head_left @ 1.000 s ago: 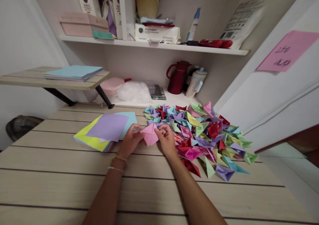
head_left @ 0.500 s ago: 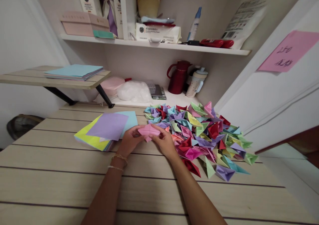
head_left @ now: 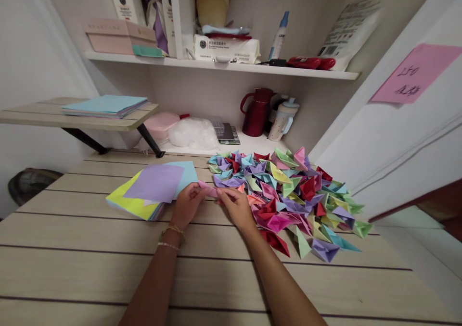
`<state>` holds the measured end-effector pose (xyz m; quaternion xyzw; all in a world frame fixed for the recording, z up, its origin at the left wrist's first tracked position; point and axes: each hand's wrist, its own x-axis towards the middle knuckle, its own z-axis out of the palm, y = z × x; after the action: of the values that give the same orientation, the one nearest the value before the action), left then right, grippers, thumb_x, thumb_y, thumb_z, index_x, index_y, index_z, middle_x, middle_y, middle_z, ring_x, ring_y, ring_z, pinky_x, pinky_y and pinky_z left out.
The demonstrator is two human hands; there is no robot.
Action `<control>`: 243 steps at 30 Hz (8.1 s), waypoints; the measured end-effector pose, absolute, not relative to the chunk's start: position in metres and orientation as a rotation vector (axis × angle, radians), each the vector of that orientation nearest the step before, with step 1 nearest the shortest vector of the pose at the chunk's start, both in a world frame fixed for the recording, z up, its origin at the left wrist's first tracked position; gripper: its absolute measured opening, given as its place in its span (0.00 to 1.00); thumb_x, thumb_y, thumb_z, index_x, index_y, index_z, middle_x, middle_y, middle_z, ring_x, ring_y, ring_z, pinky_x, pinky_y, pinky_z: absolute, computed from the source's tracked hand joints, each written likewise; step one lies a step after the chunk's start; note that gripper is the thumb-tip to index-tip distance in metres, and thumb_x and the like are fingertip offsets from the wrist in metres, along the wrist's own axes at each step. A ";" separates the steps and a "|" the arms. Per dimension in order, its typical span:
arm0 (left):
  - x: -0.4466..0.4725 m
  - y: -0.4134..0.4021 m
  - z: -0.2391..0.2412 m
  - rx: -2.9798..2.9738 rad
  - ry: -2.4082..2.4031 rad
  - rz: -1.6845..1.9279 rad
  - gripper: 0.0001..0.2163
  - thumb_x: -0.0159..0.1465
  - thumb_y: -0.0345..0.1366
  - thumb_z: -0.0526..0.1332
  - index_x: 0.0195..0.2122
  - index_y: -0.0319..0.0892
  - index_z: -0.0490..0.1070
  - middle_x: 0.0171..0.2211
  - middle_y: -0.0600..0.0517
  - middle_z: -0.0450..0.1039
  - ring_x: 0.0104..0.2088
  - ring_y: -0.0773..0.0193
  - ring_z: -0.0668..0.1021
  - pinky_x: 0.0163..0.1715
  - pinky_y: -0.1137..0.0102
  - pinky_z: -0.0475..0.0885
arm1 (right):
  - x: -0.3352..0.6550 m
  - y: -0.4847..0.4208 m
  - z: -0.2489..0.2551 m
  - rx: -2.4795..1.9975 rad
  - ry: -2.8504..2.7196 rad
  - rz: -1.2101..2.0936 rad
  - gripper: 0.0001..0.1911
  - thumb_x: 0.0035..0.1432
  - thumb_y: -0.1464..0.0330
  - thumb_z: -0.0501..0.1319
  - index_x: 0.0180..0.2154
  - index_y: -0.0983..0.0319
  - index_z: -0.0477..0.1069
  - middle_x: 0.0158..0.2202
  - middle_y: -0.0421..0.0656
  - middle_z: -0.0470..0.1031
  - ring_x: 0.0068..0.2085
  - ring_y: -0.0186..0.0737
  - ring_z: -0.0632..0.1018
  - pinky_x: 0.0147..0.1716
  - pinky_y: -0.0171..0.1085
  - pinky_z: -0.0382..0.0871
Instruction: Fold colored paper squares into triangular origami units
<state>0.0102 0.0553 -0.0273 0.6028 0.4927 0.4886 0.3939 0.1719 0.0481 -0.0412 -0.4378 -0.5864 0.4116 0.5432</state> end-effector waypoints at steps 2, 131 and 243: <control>0.011 0.055 -0.025 1.534 1.224 1.219 0.11 0.57 0.43 0.58 0.28 0.39 0.70 0.21 0.55 0.70 0.25 0.67 0.72 0.28 0.73 0.65 | 0.171 0.048 -0.041 -1.034 -1.349 1.043 0.16 0.52 0.57 0.60 0.37 0.60 0.77 0.36 0.45 0.78 0.30 0.40 0.77 0.30 0.37 0.72; 0.018 0.051 -0.017 1.269 1.238 1.206 0.12 0.52 0.44 0.61 0.28 0.41 0.64 0.19 0.56 0.72 0.22 0.66 0.71 0.25 0.73 0.62 | 0.168 0.053 -0.045 -0.971 -1.119 1.213 0.19 0.44 0.58 0.66 0.36 0.63 0.74 0.23 0.39 0.72 0.22 0.31 0.69 0.22 0.30 0.64; 0.018 0.058 -0.024 1.245 1.126 1.331 0.13 0.52 0.39 0.63 0.35 0.38 0.71 0.18 0.58 0.67 0.22 0.69 0.71 0.27 0.74 0.65 | 0.171 0.056 -0.048 -0.950 -1.111 1.222 0.14 0.44 0.63 0.67 0.34 0.63 0.77 0.25 0.43 0.77 0.27 0.36 0.75 0.28 0.34 0.68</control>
<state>0.0184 0.0575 -0.0238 0.5101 0.4615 0.5453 0.4790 0.1710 0.0556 -0.0477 -0.4063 -0.4751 0.5229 0.5795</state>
